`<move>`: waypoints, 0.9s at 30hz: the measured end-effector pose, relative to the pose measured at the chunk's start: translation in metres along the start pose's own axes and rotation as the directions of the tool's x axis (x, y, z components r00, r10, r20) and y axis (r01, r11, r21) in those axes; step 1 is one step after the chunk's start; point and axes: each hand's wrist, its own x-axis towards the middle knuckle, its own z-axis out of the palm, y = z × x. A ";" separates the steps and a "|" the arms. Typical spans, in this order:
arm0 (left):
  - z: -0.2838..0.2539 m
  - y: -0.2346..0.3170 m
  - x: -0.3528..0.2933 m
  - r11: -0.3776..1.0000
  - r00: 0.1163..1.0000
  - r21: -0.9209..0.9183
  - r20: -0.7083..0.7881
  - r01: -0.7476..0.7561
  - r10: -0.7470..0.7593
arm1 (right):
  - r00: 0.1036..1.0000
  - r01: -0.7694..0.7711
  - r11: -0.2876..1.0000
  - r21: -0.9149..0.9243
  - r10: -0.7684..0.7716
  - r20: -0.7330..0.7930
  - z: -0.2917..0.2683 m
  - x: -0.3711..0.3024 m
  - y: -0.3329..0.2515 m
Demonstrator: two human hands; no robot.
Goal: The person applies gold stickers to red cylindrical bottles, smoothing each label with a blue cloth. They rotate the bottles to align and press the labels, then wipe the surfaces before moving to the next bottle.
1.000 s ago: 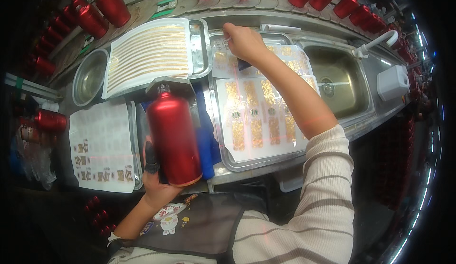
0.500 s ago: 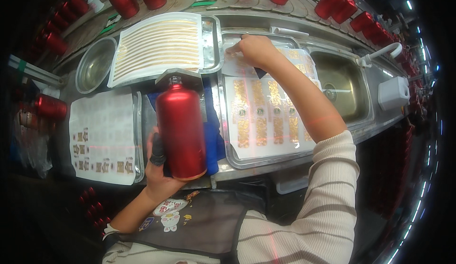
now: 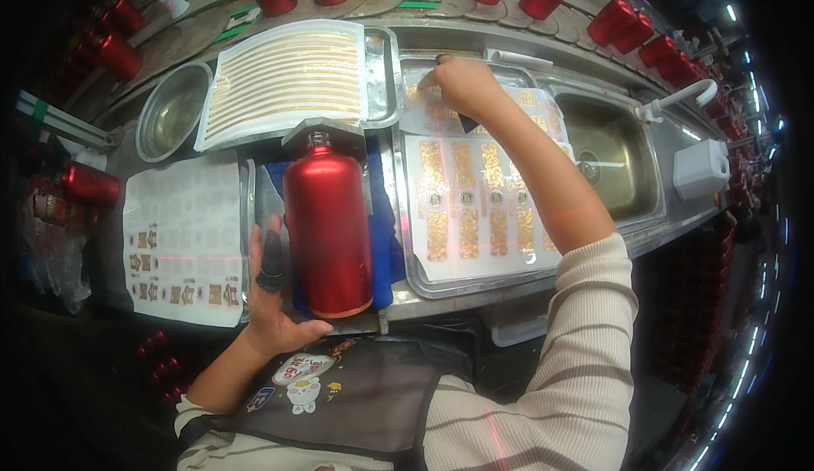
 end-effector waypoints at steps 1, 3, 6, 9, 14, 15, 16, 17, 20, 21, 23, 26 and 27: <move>-0.006 0.000 0.005 1.000 0.999 -0.001 -0.031 -0.012 0.012 | 1.000 0.010 1.000 -0.020 -0.010 -0.003 -0.001 0.000 -0.002; -0.019 -0.001 0.025 0.995 0.996 0.050 -0.027 -0.082 0.083 | 1.000 0.007 1.000 -0.015 -0.007 -0.008 -0.001 -0.001 -0.003; -0.041 0.006 0.084 0.959 0.964 0.102 0.046 -0.264 0.261 | 0.996 -0.037 0.999 0.033 0.039 -0.075 0.004 0.001 0.003; -0.034 0.000 0.141 0.892 0.894 0.106 0.153 -0.439 0.421 | 0.986 -0.070 0.990 0.120 0.087 -0.140 0.006 0.009 0.004; 0.024 -0.023 0.253 0.900 0.761 0.145 0.599 -0.411 0.251 | 0.964 -0.161 0.954 0.252 0.206 -0.166 0.002 -0.005 0.009; 0.039 -0.028 0.270 0.911 0.719 0.175 0.676 -0.373 0.164 | 0.960 -0.170 0.948 0.267 0.220 -0.170 0.003 -0.003 0.011; 0.053 -0.036 0.281 0.917 0.671 0.219 0.738 -0.333 0.067 | 0.957 -0.170 0.943 0.285 0.226 -0.179 0.004 0.002 0.011; 0.065 -0.045 0.287 0.907 0.653 0.265 0.758 -0.328 0.014 | 0.955 -0.172 0.937 0.303 0.235 -0.184 0.006 0.006 0.011; 0.099 -0.074 0.297 0.862 0.602 0.357 0.795 -0.358 -0.079 | 0.954 -0.158 0.918 0.363 0.236 -0.183 0.011 0.014 0.017; 0.109 -0.077 0.296 0.845 0.591 0.358 0.804 -0.398 -0.062 | 0.952 -0.176 0.913 0.369 0.253 -0.170 0.011 0.009 0.018; 0.122 -0.084 0.301 0.808 0.573 0.374 0.817 -0.456 -0.055 | 0.952 -0.177 0.893 0.413 0.261 -0.157 0.009 0.006 0.021; 0.124 -0.073 0.297 0.776 0.537 0.405 0.837 -0.483 -0.103 | 0.952 -0.210 0.845 0.492 0.291 -0.092 0.006 0.001 0.022; 0.123 -0.069 0.298 0.780 0.521 0.406 0.845 -0.475 -0.123 | 0.949 -0.186 0.870 0.457 0.280 -0.147 0.009 0.000 0.025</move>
